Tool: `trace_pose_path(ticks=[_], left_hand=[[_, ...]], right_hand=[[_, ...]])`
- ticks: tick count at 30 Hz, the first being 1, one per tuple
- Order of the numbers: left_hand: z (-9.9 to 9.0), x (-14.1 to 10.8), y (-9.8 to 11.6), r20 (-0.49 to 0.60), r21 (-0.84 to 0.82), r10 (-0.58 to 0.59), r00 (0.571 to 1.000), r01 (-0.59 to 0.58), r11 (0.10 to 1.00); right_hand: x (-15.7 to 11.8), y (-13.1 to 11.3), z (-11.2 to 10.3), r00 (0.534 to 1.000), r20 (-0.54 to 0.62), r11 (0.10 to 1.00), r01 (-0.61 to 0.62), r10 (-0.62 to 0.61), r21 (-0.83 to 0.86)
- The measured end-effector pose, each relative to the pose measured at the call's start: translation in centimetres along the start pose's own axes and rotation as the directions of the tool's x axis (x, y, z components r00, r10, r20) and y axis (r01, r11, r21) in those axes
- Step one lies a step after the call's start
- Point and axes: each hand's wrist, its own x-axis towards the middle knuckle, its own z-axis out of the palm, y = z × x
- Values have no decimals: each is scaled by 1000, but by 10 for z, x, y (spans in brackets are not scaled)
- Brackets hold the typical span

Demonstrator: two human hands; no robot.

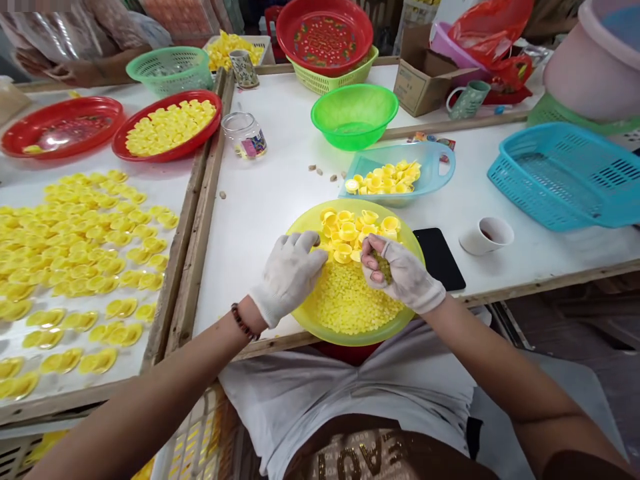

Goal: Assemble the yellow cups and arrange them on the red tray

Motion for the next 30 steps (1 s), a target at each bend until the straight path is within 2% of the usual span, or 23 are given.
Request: trace_pose_path(ticks=[2,4,7,11,15,20,27,30], left_hand=[[-1,-14,5,8,-127,-16,1000,17,992],[0,-19,11,-13,-200,-100,995,95,975],[2,-14,18,-35,-133,-202,979,195,972],[6,-2,23,58,-23,-248,967,250,968],[11,0,21,33,-151,-273,962,274,950],[11,-4,18,-23,-323,-295,955,272,906],[10,-5,20,-5,-422,-291,957,262,868],[6,-10,22,-67,-484,-294,953,227,845]], right_hand=[[2,-4,3,1000,-7,1000,15,-15,-1],[5,-8,9,999,-20,999,43,-43,-8],[14,-13,23,992,-38,993,118,-118,-11],[41,-14,47,969,-57,971,240,-240,-9],[67,-7,64,938,-61,940,340,-342,-31],[71,2,66,911,-35,911,409,-411,-59],[61,-6,64,922,-59,923,381,-384,-52],[47,-12,55,928,-41,921,361,-371,-145]])
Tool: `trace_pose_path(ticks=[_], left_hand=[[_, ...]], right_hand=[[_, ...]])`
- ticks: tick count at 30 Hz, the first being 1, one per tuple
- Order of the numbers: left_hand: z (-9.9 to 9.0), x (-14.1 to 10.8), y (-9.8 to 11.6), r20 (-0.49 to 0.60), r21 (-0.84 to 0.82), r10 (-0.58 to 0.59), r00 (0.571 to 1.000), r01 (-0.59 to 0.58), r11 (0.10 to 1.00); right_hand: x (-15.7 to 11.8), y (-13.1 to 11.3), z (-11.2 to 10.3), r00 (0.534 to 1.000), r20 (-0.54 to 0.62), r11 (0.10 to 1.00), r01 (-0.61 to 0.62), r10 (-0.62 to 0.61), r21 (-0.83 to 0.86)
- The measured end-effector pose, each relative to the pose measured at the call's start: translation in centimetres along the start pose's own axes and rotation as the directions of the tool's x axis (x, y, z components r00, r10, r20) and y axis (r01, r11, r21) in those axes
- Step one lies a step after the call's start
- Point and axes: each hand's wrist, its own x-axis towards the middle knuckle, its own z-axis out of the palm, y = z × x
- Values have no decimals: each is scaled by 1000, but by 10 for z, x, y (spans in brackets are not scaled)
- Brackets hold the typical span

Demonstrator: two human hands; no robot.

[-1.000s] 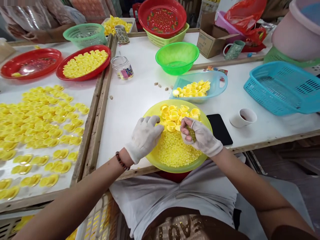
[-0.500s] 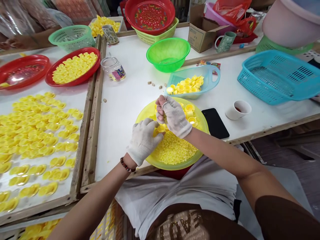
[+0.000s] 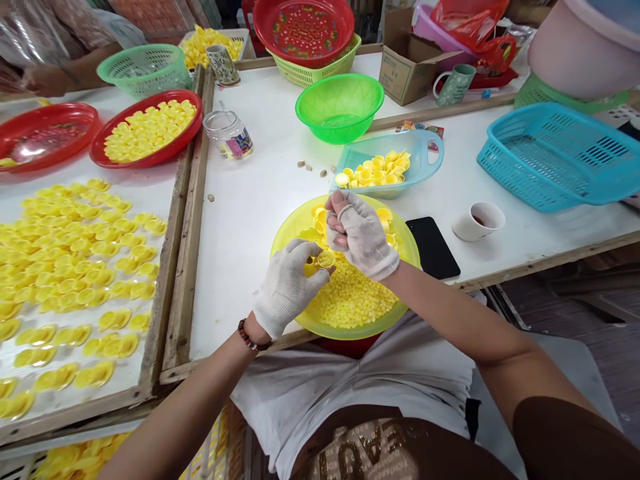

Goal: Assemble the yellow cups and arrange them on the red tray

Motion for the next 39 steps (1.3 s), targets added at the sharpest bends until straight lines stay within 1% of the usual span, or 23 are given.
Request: trace_pose_path(ticks=[3,4,6,8,9,10,14,16,18,21,22,23,24,27,29,30,31,32,33,34,35,37,39], left_hand=[[-3,-6,6,-93,0,46,995,-46,999],[-3,-8,9,-108,18,65,992,-63,998],[-2,-11,14,-118,55,113,987,-107,993],[1,-13,17,-126,70,154,980,-146,987],[2,-15,18,-130,66,161,978,-153,986],[2,-16,18,-130,56,155,979,-149,987],[0,-20,12,-111,-1,59,992,-59,998],[-1,-21,9,-108,-12,31,994,-32,999],[0,-21,10,-108,-6,36,994,-37,999],[4,-21,15,-104,10,86,991,-85,996],[4,-21,16,-104,14,97,990,-96,995],[5,-21,17,-105,15,100,989,-99,995],[4,-21,17,-105,8,93,990,-93,996],[2,-23,13,-94,-74,15,995,-22,997],[1,-25,8,-79,-173,-62,995,47,984],[0,-27,7,-73,-228,-102,992,83,970],[-2,-29,6,-61,-287,-135,989,112,951],[-4,-31,5,-39,-350,-156,987,133,927],[-6,-33,5,-15,-412,-163,986,142,900],[-10,-36,5,0,-463,-160,987,142,875],[-14,-38,5,-2,-492,-149,989,129,861],[-26,-44,-2,-74,-458,-127,989,79,885],[-43,-51,-17,-184,-307,-138,973,76,949]], right_hand=[[-19,-5,-14,997,78,965,22,-2,-260],[-26,-5,-18,993,115,926,45,-2,-374],[-37,-2,-24,985,171,806,106,-6,-582],[-43,2,-28,978,209,705,153,-7,-692],[-45,3,-31,974,228,688,162,5,-707],[-46,5,-34,968,248,699,156,32,-698],[-50,5,-51,931,311,830,16,190,-557],[-53,3,-55,934,291,848,-21,206,-530],[-55,3,-53,955,259,807,35,147,-589],[-54,4,-43,969,240,675,136,62,-725],[-53,5,-40,969,243,655,149,55,-741],[-53,5,-39,966,250,663,146,64,-734],[-52,6,-40,961,263,697,129,88,-705],[-54,5,-50,931,305,834,3,198,-552],[-58,4,-59,924,303,862,-50,231,-504],[-60,3,-63,931,294,853,-34,217,-522],[-63,3,-66,940,285,822,9,187,-569],[-66,3,-67,946,288,767,71,152,-637],[-68,3,-67,945,308,686,149,115,-712],[-70,4,-67,936,344,577,239,78,-781],[-71,5,-67,915,401,456,337,50,-824],[-71,8,-67,847,532,225,517,7,-826],[-69,11,-68,778,628,78,628,-27,-774]])
